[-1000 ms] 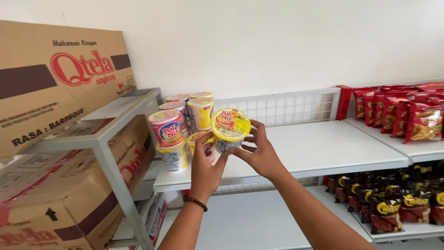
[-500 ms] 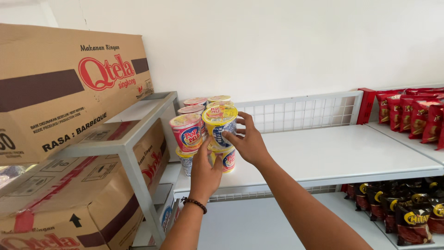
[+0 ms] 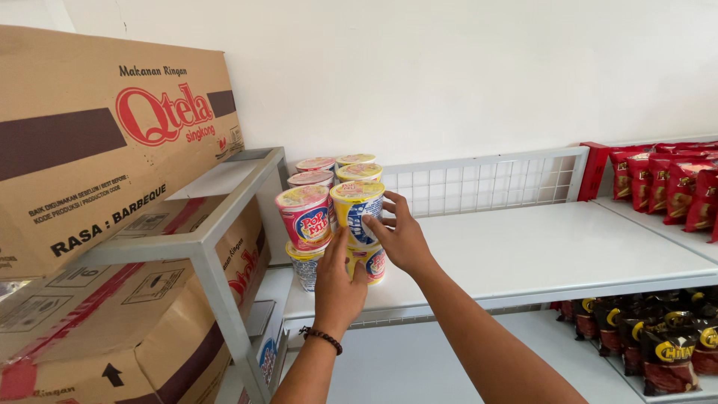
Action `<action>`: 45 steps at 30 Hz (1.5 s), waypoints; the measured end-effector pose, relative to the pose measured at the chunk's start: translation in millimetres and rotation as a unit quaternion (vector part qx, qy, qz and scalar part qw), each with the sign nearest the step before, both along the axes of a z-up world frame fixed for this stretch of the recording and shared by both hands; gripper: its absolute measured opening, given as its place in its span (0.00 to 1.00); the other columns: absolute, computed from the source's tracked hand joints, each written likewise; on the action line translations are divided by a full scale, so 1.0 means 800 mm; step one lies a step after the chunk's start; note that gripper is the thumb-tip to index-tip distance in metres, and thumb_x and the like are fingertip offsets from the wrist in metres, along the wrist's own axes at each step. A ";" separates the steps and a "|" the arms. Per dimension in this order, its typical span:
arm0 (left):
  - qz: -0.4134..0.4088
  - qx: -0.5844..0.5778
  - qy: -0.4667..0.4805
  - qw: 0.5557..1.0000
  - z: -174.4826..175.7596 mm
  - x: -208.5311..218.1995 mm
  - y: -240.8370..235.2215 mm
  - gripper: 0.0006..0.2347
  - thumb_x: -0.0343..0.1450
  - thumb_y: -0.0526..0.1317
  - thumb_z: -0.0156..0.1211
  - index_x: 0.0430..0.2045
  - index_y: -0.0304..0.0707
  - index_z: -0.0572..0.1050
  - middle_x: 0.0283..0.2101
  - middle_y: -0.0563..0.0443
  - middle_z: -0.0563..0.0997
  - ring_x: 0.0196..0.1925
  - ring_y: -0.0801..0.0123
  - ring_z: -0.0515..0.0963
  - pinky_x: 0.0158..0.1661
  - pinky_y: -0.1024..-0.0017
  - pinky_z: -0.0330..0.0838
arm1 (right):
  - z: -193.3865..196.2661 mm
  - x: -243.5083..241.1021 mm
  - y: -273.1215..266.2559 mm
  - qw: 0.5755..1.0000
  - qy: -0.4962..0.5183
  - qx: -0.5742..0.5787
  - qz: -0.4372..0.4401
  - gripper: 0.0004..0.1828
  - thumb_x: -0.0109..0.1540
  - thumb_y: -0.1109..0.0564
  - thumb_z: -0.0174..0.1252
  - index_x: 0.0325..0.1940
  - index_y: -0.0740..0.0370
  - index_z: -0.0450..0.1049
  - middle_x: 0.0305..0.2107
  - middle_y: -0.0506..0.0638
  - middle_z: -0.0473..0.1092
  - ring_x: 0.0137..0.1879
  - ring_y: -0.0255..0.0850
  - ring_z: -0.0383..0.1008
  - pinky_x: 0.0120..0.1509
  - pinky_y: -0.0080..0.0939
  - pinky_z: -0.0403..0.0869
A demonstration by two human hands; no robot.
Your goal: The person takes noodle cups from a cardboard box on the floor and places them onto a white shelf, stacking some of the cups.
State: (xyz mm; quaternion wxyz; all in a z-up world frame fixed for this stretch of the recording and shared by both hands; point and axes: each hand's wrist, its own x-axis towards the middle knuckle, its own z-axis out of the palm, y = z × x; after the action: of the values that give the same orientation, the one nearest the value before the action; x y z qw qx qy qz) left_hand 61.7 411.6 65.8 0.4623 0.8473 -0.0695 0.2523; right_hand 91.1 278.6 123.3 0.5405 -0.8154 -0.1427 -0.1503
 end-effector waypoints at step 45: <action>-0.527 0.386 0.441 0.615 -0.645 -0.282 -0.716 0.14 0.74 0.46 0.52 0.53 0.60 0.76 0.54 0.68 0.83 0.58 0.76 0.80 0.57 0.71 0.71 | -0.890 -0.650 -0.666 0.589 0.470 0.235 -0.614 0.12 0.64 0.49 0.52 0.46 0.46 0.79 0.47 0.40 0.82 0.50 0.39 0.80 0.57 0.39 0.74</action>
State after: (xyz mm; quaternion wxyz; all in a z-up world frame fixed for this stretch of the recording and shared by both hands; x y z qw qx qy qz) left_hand -163.8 -161.4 -449.9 0.1207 0.7743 -0.3827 -0.4894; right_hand -429.1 -254.3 -589.0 0.4844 -0.5112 0.7064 -0.0708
